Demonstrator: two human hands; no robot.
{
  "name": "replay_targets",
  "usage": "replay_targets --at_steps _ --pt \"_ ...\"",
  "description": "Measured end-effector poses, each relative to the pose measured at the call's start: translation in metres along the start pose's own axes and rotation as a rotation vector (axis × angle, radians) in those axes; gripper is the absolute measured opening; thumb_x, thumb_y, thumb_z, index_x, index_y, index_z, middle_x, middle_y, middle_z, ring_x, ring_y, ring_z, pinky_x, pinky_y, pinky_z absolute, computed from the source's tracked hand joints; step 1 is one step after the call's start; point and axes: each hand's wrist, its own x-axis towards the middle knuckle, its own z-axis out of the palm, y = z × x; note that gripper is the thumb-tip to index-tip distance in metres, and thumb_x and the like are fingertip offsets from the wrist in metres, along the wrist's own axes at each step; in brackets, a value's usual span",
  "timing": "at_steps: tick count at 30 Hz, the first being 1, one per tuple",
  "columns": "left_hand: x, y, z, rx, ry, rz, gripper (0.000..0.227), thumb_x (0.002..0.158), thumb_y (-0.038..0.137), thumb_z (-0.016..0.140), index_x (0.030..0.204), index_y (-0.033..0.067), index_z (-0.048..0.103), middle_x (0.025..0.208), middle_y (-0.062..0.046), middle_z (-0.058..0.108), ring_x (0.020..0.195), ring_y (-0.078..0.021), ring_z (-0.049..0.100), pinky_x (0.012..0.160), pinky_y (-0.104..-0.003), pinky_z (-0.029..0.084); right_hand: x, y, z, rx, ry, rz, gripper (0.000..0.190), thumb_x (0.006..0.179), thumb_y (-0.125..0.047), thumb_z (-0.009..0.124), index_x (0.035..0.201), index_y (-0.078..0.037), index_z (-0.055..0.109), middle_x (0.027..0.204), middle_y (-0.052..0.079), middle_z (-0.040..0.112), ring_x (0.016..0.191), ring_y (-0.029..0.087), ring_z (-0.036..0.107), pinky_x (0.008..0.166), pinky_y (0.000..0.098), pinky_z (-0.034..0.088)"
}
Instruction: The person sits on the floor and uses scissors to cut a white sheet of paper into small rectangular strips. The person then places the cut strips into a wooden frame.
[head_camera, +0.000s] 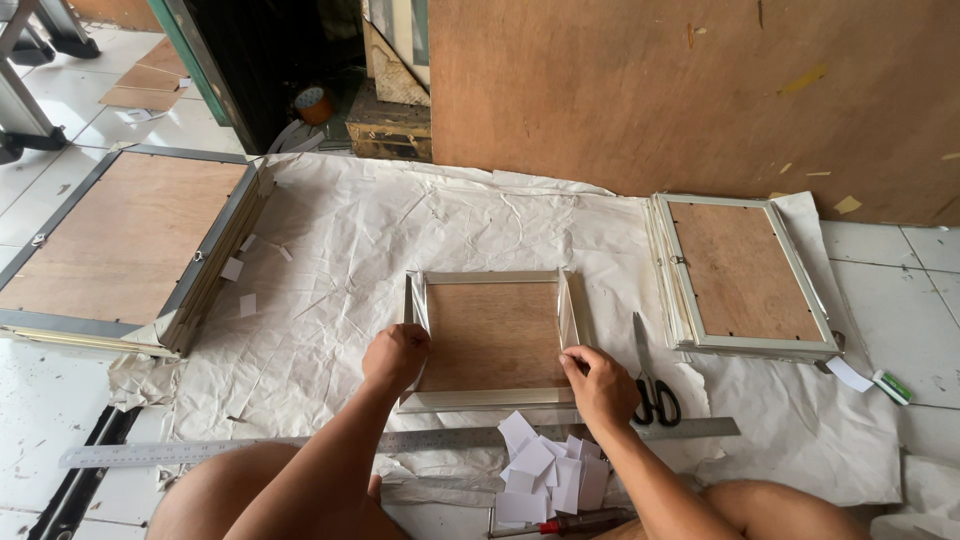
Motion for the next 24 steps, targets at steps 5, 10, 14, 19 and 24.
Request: replay_targets --at_steps 5,10,14,19,24 --pt "0.0 0.007 0.003 0.013 -0.01 -0.01 0.025 0.09 0.041 0.071 0.106 0.0379 0.091 0.104 -0.005 0.088 0.106 -0.0379 0.083 0.096 -0.053 0.068 0.0 0.001 0.002 0.003 0.003 -0.004 0.016 0.102 -0.055 0.074 0.113 -0.05 0.084 0.117 -0.012 0.087 0.116 0.026 0.082 0.098 0.048 0.069" --pt "-0.003 0.016 0.0 0.012 -0.012 0.016 0.026 0.093 0.039 0.073 0.11 0.0331 0.091 0.104 -0.009 0.088 0.105 -0.0395 0.084 0.095 -0.054 0.068 -0.003 -0.007 -0.003 0.005 0.001 -0.016 0.017 0.102 -0.055 0.073 0.114 -0.049 0.084 0.117 -0.011 0.087 0.116 0.026 0.083 0.099 0.0472 0.069" --pt "-0.013 0.031 -0.006 0.009 -0.042 -0.001 0.027 0.095 0.041 0.072 0.113 0.0343 0.091 0.109 -0.01 0.088 0.11 -0.0405 0.083 0.099 -0.055 0.067 0.0 -0.005 0.001 0.022 0.023 -0.044 0.017 0.101 -0.053 0.076 0.114 -0.048 0.085 0.114 -0.01 0.088 0.114 0.026 0.083 0.097 0.0477 0.069" --pt "-0.016 0.038 0.004 -0.018 -0.058 0.079 0.026 0.096 0.036 0.07 0.112 0.0335 0.091 0.106 -0.008 0.089 0.108 -0.0395 0.083 0.097 -0.058 0.066 0.005 0.006 0.018 -0.009 0.049 -0.201 0.013 0.101 -0.048 0.077 0.109 -0.045 0.086 0.106 -0.007 0.086 0.104 0.029 0.083 0.092 0.0488 0.07" --pt "-0.025 0.056 0.007 0.166 -0.11 0.042 0.03 0.096 0.055 0.062 0.109 0.0454 0.088 0.108 0.003 0.088 0.119 -0.0296 0.08 0.113 -0.057 0.058 -0.007 -0.006 0.004 -0.012 0.068 -0.217 0.013 0.1 -0.047 0.078 0.108 -0.042 0.087 0.101 -0.008 0.086 0.101 0.025 0.082 0.091 0.0454 0.069"
